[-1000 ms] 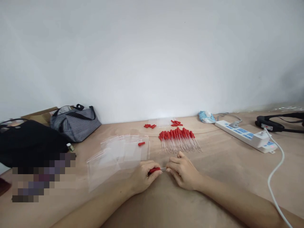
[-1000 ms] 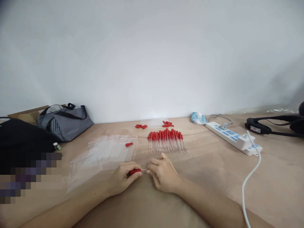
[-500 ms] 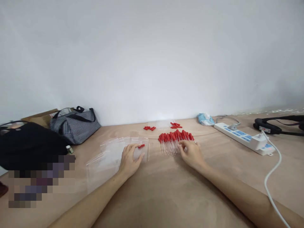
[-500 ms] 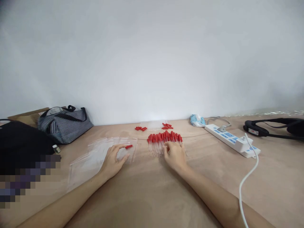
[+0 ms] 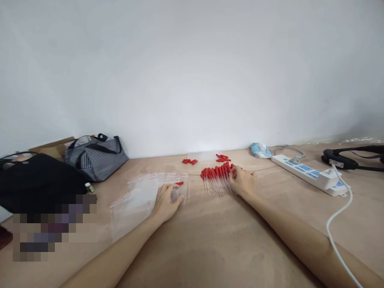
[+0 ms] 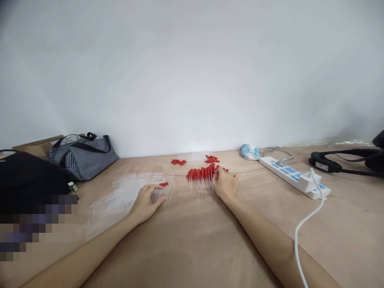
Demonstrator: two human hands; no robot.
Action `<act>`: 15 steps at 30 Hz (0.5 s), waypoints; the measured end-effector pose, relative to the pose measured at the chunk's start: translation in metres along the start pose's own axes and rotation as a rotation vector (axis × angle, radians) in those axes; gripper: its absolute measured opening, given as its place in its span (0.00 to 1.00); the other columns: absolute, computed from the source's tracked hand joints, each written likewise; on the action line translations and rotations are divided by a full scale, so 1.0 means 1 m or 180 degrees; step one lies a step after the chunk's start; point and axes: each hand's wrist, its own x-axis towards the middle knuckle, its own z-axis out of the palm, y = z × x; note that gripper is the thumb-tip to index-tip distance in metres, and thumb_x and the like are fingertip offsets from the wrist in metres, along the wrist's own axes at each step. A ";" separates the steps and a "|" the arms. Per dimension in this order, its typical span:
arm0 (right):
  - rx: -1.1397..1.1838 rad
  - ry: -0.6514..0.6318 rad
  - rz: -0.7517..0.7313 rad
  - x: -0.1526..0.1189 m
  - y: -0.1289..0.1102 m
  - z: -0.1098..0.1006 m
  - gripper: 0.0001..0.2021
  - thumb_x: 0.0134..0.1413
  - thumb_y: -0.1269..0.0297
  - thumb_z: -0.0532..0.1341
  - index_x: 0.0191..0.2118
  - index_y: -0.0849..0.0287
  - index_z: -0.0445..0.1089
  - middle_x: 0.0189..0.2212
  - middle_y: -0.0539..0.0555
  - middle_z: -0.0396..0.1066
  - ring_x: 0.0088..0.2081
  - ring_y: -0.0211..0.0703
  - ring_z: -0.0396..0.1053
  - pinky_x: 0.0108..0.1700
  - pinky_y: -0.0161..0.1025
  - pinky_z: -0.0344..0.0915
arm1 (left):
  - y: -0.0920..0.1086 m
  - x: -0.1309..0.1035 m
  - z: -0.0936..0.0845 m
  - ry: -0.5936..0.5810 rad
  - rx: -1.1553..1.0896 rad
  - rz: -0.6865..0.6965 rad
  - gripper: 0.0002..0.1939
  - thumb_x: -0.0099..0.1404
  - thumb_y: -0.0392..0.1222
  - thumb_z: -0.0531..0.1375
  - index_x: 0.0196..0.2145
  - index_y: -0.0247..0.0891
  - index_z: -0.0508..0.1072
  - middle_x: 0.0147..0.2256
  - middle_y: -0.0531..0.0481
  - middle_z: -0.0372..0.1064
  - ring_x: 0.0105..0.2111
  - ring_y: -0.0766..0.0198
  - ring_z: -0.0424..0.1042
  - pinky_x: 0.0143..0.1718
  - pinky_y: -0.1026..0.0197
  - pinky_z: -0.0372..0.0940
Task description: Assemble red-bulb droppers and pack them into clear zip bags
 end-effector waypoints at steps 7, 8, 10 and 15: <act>0.0060 0.0244 -0.0482 -0.011 -0.011 -0.008 0.08 0.51 0.66 0.50 0.31 0.58 0.66 0.30 0.54 0.71 0.35 0.46 0.65 0.36 0.42 0.44 | 0.004 0.001 -0.003 -0.0178 0.0121 -0.0088 0.14 0.53 0.39 0.58 0.39 0.37 0.67 0.40 0.46 0.62 0.43 0.55 0.62 0.46 0.53 0.57; 0.0122 0.0246 -0.0628 -0.016 -0.018 -0.011 0.08 0.51 0.66 0.50 0.30 0.58 0.66 0.30 0.54 0.71 0.35 0.45 0.64 0.37 0.42 0.44 | 0.004 0.003 -0.005 -0.0260 0.0155 -0.0153 0.15 0.54 0.39 0.58 0.41 0.37 0.67 0.41 0.45 0.62 0.44 0.55 0.62 0.46 0.54 0.57; 0.0292 0.0079 -0.0976 -0.028 -0.039 -0.014 0.08 0.51 0.66 0.51 0.30 0.58 0.66 0.29 0.53 0.71 0.35 0.44 0.64 0.37 0.42 0.44 | 0.003 0.010 -0.009 -0.0430 0.0209 -0.0294 0.16 0.55 0.40 0.56 0.43 0.35 0.66 0.42 0.44 0.61 0.42 0.56 0.64 0.44 0.56 0.59; 0.0512 -0.0619 -0.0989 -0.047 -0.104 -0.009 0.08 0.50 0.62 0.52 0.33 0.60 0.64 0.29 0.55 0.70 0.35 0.45 0.65 0.38 0.42 0.46 | -0.005 0.031 -0.013 -0.0507 0.0269 -0.0427 0.15 0.58 0.42 0.54 0.43 0.35 0.67 0.40 0.43 0.64 0.31 0.60 0.69 0.37 0.58 0.62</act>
